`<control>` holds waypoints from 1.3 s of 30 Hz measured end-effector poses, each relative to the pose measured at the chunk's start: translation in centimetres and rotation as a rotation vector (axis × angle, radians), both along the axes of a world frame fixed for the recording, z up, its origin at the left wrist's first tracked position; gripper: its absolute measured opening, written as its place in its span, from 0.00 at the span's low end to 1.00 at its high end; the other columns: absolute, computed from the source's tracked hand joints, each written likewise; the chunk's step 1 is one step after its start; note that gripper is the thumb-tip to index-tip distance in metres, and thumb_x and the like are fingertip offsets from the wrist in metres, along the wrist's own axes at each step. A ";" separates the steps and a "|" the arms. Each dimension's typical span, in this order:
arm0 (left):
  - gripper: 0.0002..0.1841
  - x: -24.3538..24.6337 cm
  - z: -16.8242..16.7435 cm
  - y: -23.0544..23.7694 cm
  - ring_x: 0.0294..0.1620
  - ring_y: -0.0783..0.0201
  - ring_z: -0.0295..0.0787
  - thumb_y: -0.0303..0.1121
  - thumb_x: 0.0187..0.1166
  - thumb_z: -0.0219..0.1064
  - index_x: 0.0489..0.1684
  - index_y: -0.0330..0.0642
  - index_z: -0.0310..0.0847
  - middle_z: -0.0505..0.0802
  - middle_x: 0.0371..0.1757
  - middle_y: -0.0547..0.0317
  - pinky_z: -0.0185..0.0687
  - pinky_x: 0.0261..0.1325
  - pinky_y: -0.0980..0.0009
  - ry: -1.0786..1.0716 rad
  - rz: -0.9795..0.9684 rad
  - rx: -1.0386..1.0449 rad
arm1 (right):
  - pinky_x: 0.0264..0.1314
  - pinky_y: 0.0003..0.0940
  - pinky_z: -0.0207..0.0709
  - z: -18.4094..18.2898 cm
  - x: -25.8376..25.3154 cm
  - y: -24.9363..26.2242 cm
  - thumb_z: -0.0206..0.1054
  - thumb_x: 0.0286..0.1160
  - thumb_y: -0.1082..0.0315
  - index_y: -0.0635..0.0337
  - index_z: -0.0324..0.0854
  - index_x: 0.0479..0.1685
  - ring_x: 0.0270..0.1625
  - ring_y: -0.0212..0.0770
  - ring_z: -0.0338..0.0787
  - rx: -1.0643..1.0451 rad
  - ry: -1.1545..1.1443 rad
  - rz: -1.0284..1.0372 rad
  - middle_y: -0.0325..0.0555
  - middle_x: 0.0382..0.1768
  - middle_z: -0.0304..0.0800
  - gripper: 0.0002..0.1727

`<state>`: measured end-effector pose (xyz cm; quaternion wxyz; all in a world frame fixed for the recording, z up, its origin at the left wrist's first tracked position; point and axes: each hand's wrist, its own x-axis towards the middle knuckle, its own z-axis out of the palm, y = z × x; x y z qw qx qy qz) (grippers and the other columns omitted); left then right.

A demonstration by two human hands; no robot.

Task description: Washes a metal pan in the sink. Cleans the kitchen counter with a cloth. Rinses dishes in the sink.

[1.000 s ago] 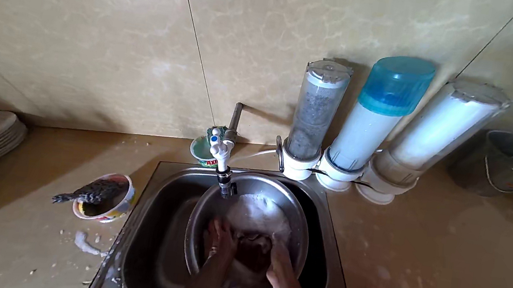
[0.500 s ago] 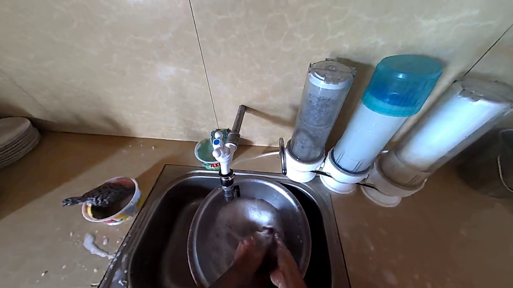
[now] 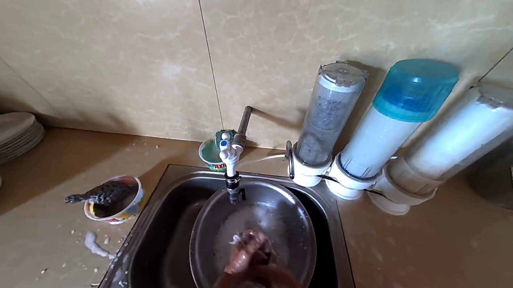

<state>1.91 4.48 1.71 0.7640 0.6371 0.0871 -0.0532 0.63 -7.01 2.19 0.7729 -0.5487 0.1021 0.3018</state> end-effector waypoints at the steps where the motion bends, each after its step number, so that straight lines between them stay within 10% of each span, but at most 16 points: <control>1: 0.21 -0.1 -0.1 0.8 0.41 0.71 0.88 0.35 0.71 0.69 0.58 0.29 0.77 0.91 0.41 0.57 0.86 0.52 0.71 -0.001 -0.182 0.143 | 0.55 0.38 0.87 -0.1 0.0 0.1 0.72 0.62 0.84 0.69 0.67 0.73 0.51 0.39 0.89 -0.008 -0.029 0.011 0.53 0.54 0.86 0.34; 4: 0.34 0.0 1.2 1.2 0.54 0.63 0.88 0.37 0.73 0.76 0.78 0.32 0.69 0.89 0.59 0.46 0.85 0.61 0.64 0.205 -0.456 0.390 | 0.54 0.33 0.84 0.1 -0.8 -0.2 0.66 0.71 0.84 0.74 0.73 0.67 0.48 0.34 0.87 -0.145 -0.071 0.043 0.51 0.50 0.87 0.22; 7: 0.28 -1.1 1.2 0.6 0.49 0.67 0.88 0.27 0.70 0.75 0.70 0.26 0.73 0.90 0.53 0.46 0.85 0.58 0.69 0.139 -0.304 0.341 | 0.51 0.33 0.79 0.6 -0.9 0.6 0.62 0.82 0.76 0.74 0.77 0.63 0.44 0.36 0.82 -0.432 -0.120 0.160 0.53 0.46 0.84 0.15; 10: 0.29 -1.0 0.7 -0.1 0.59 0.68 0.86 0.19 0.67 0.71 0.72 0.22 0.71 0.88 0.61 0.43 0.81 0.67 0.71 -0.047 -0.220 0.223 | 0.80 0.48 0.69 0.6 -0.1 1.1 0.65 0.82 0.69 0.75 0.74 0.74 0.73 0.55 0.81 -0.671 -0.257 0.301 0.68 0.69 0.82 0.25; 13: 0.26 -0.4 0.4 -0.8 0.63 0.70 0.83 0.18 0.73 0.62 0.74 0.24 0.72 0.86 0.67 0.45 0.77 0.71 0.72 -0.116 -0.150 0.091 | 0.85 0.55 0.63 1.2 0.1 1.4 0.65 0.83 0.65 0.75 0.75 0.74 0.79 0.63 0.78 -0.851 -0.360 0.369 0.71 0.72 0.81 0.26; 17: 0.06 -0.4 1.8 -1.9 0.29 0.73 0.79 0.23 0.86 0.56 0.42 0.32 0.79 0.83 0.28 0.63 0.80 0.40 0.75 0.116 0.171 0.032 | 0.79 0.56 0.70 2.4 -0.1 2.3 0.65 0.82 0.65 0.73 0.79 0.69 0.74 0.65 0.81 -0.997 -0.279 0.482 0.70 0.68 0.83 0.23; 21: 0.27 0.5 2.2 -0.9 0.11 0.72 0.66 0.46 0.97 0.39 0.20 0.45 0.67 0.70 0.11 0.68 0.67 0.19 0.77 0.321 0.118 0.022 | 0.75 0.61 0.73 2.7 -0.5 2.8 0.56 0.90 0.56 0.61 0.73 0.80 0.74 0.63 0.83 -1.079 -0.310 0.551 0.63 0.70 0.85 0.26; 26: 0.19 -0.9 6.5 3.6 0.48 0.44 0.91 0.42 0.87 0.62 0.55 0.32 0.86 0.92 0.49 0.39 0.84 0.56 0.44 0.102 0.021 0.953 | 0.79 0.80 0.52 0.0 -3.1 0.8 0.82 0.46 0.38 0.66 0.82 0.70 0.82 0.75 0.69 -1.196 -0.810 -0.256 0.69 0.74 0.79 0.50; 30: 0.32 -1.4 7.0 9.7 0.69 0.39 0.86 0.52 0.83 0.66 0.82 0.45 0.72 0.81 0.78 0.40 0.80 0.68 0.40 0.392 0.056 1.229 | 0.82 0.68 0.62 -0.1 -1.7 -2.1 0.71 0.70 0.65 0.71 0.62 0.85 0.85 0.73 0.66 -1.233 -0.445 -0.565 0.74 0.85 0.62 0.41; 33: 0.17 -1.6 4.9 12.9 0.41 0.48 0.85 0.38 0.87 0.64 0.62 0.33 0.80 0.88 0.46 0.37 0.80 0.47 0.49 0.463 0.023 0.912 | 0.74 0.55 0.77 1.5 -0.3 -2.9 0.58 0.85 0.72 0.60 0.42 0.95 0.75 0.64 0.82 -1.153 -0.102 -0.322 0.67 0.81 0.71 0.40; 39: 0.07 -2.9 16.7 12.6 0.15 0.66 0.74 0.27 0.81 0.66 0.49 0.32 0.80 0.81 0.23 0.54 0.74 0.20 0.69 0.183 0.194 0.809 | 0.81 0.58 0.69 0.5 -0.7 0.2 0.64 0.81 0.73 0.67 0.60 0.87 0.77 0.64 0.79 -0.718 -0.026 -0.134 0.70 0.75 0.77 0.33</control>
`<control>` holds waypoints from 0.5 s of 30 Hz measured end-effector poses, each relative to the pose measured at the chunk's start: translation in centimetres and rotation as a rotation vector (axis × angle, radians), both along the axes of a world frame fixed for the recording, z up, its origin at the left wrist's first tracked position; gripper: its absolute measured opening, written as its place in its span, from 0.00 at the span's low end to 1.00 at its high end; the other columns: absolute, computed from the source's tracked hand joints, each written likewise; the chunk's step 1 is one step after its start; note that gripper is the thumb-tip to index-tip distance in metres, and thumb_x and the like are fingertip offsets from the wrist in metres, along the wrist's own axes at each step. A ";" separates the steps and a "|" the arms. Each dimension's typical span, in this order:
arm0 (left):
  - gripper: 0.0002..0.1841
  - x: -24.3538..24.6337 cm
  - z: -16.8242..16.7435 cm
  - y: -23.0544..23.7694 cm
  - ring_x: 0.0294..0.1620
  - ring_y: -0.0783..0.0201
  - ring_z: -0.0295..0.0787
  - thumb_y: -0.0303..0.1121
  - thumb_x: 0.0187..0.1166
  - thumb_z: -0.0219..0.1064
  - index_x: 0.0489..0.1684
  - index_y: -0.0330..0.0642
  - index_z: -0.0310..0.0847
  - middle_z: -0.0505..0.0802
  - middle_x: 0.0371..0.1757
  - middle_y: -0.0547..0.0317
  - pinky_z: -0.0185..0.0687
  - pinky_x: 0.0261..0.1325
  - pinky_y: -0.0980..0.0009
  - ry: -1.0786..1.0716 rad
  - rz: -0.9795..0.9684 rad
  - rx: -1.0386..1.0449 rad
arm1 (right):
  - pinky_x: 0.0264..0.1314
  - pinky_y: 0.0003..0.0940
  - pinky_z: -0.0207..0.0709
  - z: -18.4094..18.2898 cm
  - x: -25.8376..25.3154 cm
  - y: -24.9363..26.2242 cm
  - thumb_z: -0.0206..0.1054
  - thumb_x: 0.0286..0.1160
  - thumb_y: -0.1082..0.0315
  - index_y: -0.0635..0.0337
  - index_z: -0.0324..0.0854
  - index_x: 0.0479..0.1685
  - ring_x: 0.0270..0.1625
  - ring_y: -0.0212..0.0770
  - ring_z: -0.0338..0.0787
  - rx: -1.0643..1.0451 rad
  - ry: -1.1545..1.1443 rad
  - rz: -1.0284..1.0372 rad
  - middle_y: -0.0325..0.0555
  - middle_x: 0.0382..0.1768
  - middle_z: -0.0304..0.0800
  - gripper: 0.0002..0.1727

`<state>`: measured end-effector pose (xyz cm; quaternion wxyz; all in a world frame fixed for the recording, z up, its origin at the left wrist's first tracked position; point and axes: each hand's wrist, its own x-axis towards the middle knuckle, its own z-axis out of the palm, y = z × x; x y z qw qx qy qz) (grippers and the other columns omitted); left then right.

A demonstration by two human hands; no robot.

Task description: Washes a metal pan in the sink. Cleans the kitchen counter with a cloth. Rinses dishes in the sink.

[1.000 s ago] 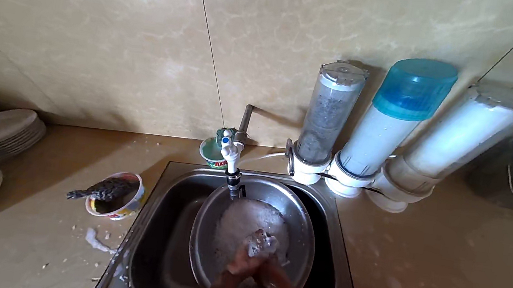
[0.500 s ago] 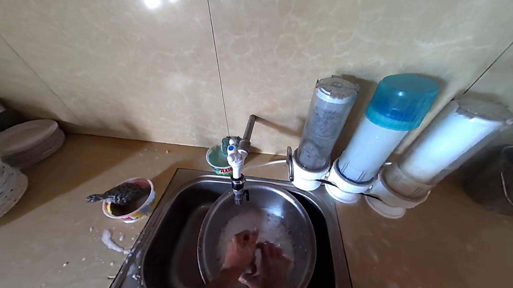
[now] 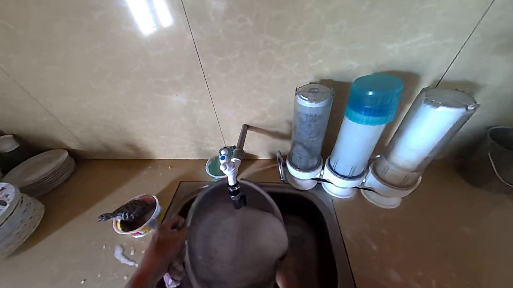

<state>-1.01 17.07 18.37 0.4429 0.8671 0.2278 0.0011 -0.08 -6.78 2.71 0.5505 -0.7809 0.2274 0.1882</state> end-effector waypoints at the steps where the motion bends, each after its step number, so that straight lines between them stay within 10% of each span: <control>1: 0.07 0.0 2.2 -0.5 0.15 0.69 0.73 0.27 0.80 0.67 0.48 0.33 0.79 0.80 0.24 0.57 0.74 0.20 0.71 -0.041 -0.016 0.009 | 0.80 0.58 0.69 -0.5 -0.4 1.3 0.65 0.80 0.74 0.73 0.64 0.82 0.76 0.64 0.78 0.112 0.013 0.023 0.73 0.73 0.77 0.31; 9: 0.21 4.1 11.3 -5.8 0.62 0.38 0.85 0.42 0.83 0.64 0.65 0.35 0.82 0.90 0.56 0.35 0.75 0.64 0.36 0.167 -0.206 0.554 | 0.63 0.45 0.78 0.0 -1.8 9.5 0.66 0.84 0.66 0.75 0.75 0.69 0.56 0.49 0.85 0.415 0.135 0.409 0.64 0.58 0.85 0.22; 15: 0.24 4.6 11.3 -9.2 0.71 0.42 0.83 0.47 0.84 0.59 0.70 0.41 0.80 0.89 0.64 0.40 0.73 0.69 0.38 0.290 -0.269 0.740 | 0.68 0.46 0.73 2.3 -2.5 8.8 0.58 0.89 0.69 0.74 0.71 0.74 0.62 0.51 0.81 0.412 0.124 0.574 0.68 0.65 0.81 0.22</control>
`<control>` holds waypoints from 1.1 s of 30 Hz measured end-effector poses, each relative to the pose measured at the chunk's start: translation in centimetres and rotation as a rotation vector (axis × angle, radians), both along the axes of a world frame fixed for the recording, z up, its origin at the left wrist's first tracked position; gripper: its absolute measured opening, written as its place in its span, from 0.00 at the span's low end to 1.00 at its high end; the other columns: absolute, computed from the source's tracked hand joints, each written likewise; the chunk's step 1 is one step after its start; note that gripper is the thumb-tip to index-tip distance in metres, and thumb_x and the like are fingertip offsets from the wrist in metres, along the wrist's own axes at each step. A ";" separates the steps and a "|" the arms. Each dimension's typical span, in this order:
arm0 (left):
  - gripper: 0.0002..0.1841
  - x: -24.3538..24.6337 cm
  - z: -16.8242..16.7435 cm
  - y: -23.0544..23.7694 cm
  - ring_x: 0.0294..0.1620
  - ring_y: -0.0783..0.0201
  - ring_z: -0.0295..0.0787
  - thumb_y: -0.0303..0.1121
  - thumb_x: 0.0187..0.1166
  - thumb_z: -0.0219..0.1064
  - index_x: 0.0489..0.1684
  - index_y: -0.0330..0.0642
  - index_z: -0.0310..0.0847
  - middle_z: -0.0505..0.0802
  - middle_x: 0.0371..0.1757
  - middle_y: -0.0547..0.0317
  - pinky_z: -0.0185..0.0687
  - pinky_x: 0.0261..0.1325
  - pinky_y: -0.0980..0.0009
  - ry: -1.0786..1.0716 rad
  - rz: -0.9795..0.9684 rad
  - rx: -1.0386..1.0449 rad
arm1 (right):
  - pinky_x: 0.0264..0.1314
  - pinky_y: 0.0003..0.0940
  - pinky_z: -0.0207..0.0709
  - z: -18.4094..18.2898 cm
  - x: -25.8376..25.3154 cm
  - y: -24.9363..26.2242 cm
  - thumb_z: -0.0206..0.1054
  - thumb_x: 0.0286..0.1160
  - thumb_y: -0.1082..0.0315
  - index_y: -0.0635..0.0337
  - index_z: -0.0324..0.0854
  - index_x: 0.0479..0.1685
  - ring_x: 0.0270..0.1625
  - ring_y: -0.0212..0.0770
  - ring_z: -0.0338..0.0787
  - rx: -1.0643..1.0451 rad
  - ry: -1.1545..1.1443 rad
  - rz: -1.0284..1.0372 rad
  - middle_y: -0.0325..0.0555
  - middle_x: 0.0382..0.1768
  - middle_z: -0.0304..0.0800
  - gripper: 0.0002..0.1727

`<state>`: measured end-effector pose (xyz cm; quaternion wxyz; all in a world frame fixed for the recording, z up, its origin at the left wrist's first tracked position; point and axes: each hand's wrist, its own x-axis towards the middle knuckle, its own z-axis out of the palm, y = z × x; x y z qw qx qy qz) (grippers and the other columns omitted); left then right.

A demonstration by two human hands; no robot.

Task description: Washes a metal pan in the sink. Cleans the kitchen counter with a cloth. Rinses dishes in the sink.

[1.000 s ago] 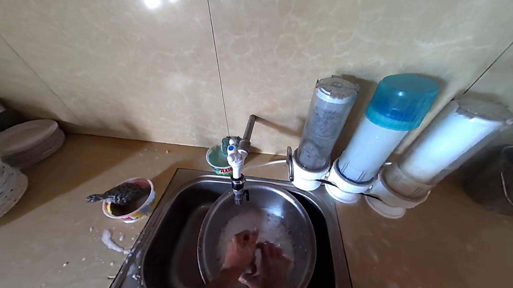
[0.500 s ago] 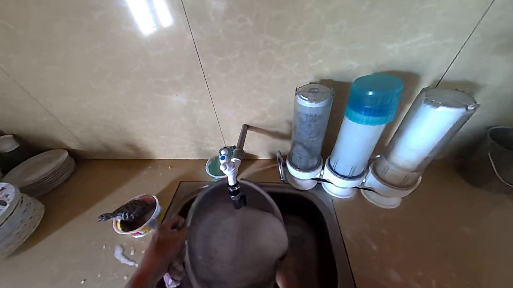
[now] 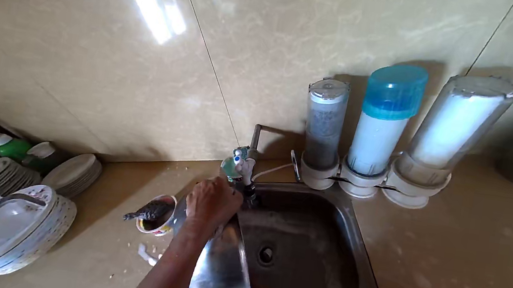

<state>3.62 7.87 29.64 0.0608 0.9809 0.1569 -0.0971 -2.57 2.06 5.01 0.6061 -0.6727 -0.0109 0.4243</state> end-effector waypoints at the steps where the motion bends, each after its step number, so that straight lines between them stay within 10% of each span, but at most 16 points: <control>1: 0.24 -0.2 0.0 -0.3 0.71 0.42 0.83 0.47 0.84 0.59 0.70 0.41 0.80 0.89 0.64 0.41 0.74 0.68 0.39 0.005 -0.005 0.009 | 0.68 0.45 0.74 -0.6 0.0 0.1 0.59 0.87 0.69 0.74 0.72 0.73 0.61 0.50 0.82 0.005 -0.001 -0.027 0.66 0.64 0.82 0.21; 9: 0.20 -2.7 -2.6 6.0 0.64 0.36 0.85 0.41 0.84 0.61 0.65 0.37 0.82 0.89 0.58 0.34 0.75 0.63 0.34 -0.080 0.075 -0.118 | 0.55 0.52 0.81 -2.6 1.2 -6.3 0.66 0.75 0.80 0.70 0.65 0.75 0.53 0.53 0.84 0.135 0.250 -0.805 0.65 0.58 0.81 0.28; 14: 0.24 -2.9 -5.5 5.9 0.66 0.35 0.86 0.48 0.89 0.57 0.69 0.38 0.81 0.90 0.62 0.34 0.76 0.67 0.36 -0.101 0.066 -0.123 | 0.82 0.61 0.63 -1.9 1.2 -10.7 0.64 0.78 0.82 0.63 0.44 0.94 0.85 0.64 0.66 -0.032 0.040 -0.926 0.70 0.87 0.57 0.44; 20: 0.30 2.1 -8.4 3.7 0.68 0.27 0.82 0.48 0.85 0.51 0.71 0.30 0.80 0.84 0.73 0.30 0.72 0.62 0.31 -1.066 -0.498 -0.032 | 0.83 0.58 0.63 -2.2 1.5 -11.2 0.65 0.75 0.82 0.73 0.55 0.87 0.82 0.65 0.71 -0.242 -0.148 -0.978 0.75 0.79 0.68 0.38; 25: 0.23 8.1 -6.4 7.4 0.77 0.40 0.81 0.43 0.85 0.59 0.65 0.33 0.83 0.88 0.71 0.40 0.70 0.77 0.37 -0.913 -1.058 0.305 | 0.78 0.55 0.71 -2.8 1.7 -11.0 0.69 0.71 0.80 0.76 0.60 0.80 0.75 0.67 0.78 -0.383 -0.365 -1.108 0.77 0.73 0.74 0.35; 28: 0.15 9.7 -4.8 7.3 0.58 0.40 0.93 0.38 0.79 0.69 0.45 0.30 0.85 0.93 0.50 0.37 0.81 0.69 0.44 -0.884 -1.269 0.384 | 0.85 0.66 0.58 -3.5 1.2 -10.3 0.73 0.62 0.72 0.79 0.74 0.72 0.80 0.77 0.71 -0.702 -0.876 -1.003 0.78 0.74 0.75 0.34; 33: 0.19 9.9 -2.6 5.4 0.38 0.44 0.93 0.46 0.78 0.70 0.34 0.34 0.85 0.91 0.31 0.42 0.86 0.52 0.51 -0.666 -1.311 0.465 | 0.75 0.72 0.68 -4.0 1.3 -7.5 0.69 0.61 0.71 0.66 0.91 0.52 0.71 0.74 0.82 -0.730 -1.267 -0.712 0.64 0.62 0.90 0.18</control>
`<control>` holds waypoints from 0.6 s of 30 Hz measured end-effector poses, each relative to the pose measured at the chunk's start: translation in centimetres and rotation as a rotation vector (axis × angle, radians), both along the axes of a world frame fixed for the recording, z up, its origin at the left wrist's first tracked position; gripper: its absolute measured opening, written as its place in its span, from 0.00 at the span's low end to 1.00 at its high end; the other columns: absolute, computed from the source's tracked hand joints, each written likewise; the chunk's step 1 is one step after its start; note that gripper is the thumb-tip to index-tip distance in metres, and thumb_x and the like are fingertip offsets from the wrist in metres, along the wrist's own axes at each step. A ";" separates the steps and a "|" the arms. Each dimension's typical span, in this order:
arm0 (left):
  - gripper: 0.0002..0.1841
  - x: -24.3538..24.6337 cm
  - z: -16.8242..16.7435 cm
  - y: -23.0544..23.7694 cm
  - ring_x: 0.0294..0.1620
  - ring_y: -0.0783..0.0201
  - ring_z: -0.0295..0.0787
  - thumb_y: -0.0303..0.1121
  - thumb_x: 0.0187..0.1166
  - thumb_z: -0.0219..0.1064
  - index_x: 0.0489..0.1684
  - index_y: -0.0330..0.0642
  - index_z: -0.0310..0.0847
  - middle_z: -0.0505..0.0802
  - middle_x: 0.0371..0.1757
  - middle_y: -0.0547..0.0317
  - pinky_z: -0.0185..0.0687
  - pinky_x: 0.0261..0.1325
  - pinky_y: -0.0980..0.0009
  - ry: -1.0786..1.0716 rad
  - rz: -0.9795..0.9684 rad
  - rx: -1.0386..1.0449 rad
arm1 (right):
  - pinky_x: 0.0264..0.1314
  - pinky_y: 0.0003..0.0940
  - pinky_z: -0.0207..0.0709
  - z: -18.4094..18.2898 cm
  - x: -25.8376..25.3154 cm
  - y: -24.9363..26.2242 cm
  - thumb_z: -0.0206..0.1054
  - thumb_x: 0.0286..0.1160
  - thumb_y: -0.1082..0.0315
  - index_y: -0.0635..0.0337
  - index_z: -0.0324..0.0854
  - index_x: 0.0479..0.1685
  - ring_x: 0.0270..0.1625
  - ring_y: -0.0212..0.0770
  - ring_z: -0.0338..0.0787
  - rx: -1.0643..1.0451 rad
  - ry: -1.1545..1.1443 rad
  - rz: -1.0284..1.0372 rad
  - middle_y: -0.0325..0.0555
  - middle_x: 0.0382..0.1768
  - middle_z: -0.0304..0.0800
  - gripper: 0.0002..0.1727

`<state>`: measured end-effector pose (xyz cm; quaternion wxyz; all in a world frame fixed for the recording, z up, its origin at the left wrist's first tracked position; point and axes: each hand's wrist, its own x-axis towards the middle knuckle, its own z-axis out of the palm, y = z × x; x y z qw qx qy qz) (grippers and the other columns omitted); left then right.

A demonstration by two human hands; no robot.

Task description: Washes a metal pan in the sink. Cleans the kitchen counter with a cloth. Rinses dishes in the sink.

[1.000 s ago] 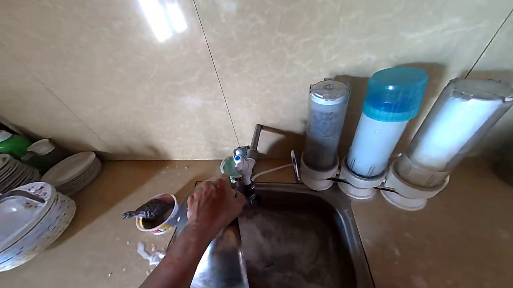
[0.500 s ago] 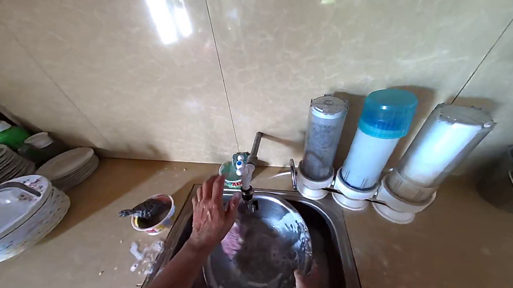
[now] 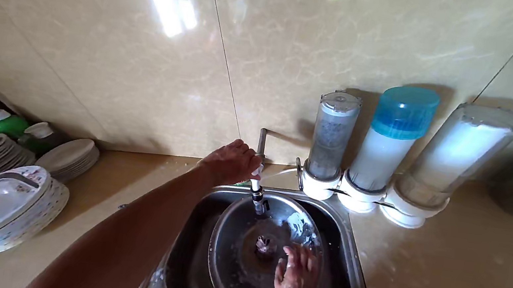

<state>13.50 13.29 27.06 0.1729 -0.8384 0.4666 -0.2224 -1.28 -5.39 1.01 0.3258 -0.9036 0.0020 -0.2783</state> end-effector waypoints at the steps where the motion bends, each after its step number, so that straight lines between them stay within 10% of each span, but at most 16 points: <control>1: 0.21 -0.5 0.3 -0.4 0.38 0.43 0.94 0.47 0.81 0.68 0.37 0.33 0.86 0.91 0.32 0.42 0.86 0.53 0.50 0.044 0.083 0.017 | 0.74 0.73 0.68 -0.3 0.2 0.7 0.70 0.61 0.73 0.66 0.92 0.50 0.71 0.74 0.83 0.008 0.007 0.055 0.64 0.61 0.91 0.16; 5: 0.24 -2.8 0.8 -2.9 0.42 0.39 0.93 0.50 0.89 0.59 0.47 0.31 0.83 0.92 0.32 0.40 0.81 0.58 0.44 0.297 0.554 -0.080 | 0.83 0.68 0.61 -0.4 1.0 2.8 0.67 0.71 0.74 0.61 0.91 0.59 0.81 0.70 0.75 0.048 0.321 0.238 0.65 0.71 0.85 0.18; 10: 0.30 -4.6 2.8 -6.7 0.62 0.37 0.88 0.54 0.93 0.46 0.65 0.33 0.78 0.91 0.55 0.35 0.79 0.61 0.41 0.514 1.051 -0.143 | 0.93 0.52 0.51 -0.7 3.8 3.6 0.59 0.82 0.74 0.43 0.61 0.91 0.95 0.62 0.49 0.042 0.820 0.423 0.63 0.93 0.46 0.36; 18: 0.34 -2.5 5.1 -6.4 0.66 0.37 0.85 0.55 0.94 0.39 0.57 0.33 0.85 0.89 0.60 0.33 0.74 0.64 0.34 0.754 1.204 -0.296 | 0.86 0.53 0.64 -0.4 5.3 3.5 0.57 0.86 0.72 0.63 0.71 0.81 0.85 0.60 0.70 0.019 0.867 0.330 0.64 0.82 0.72 0.25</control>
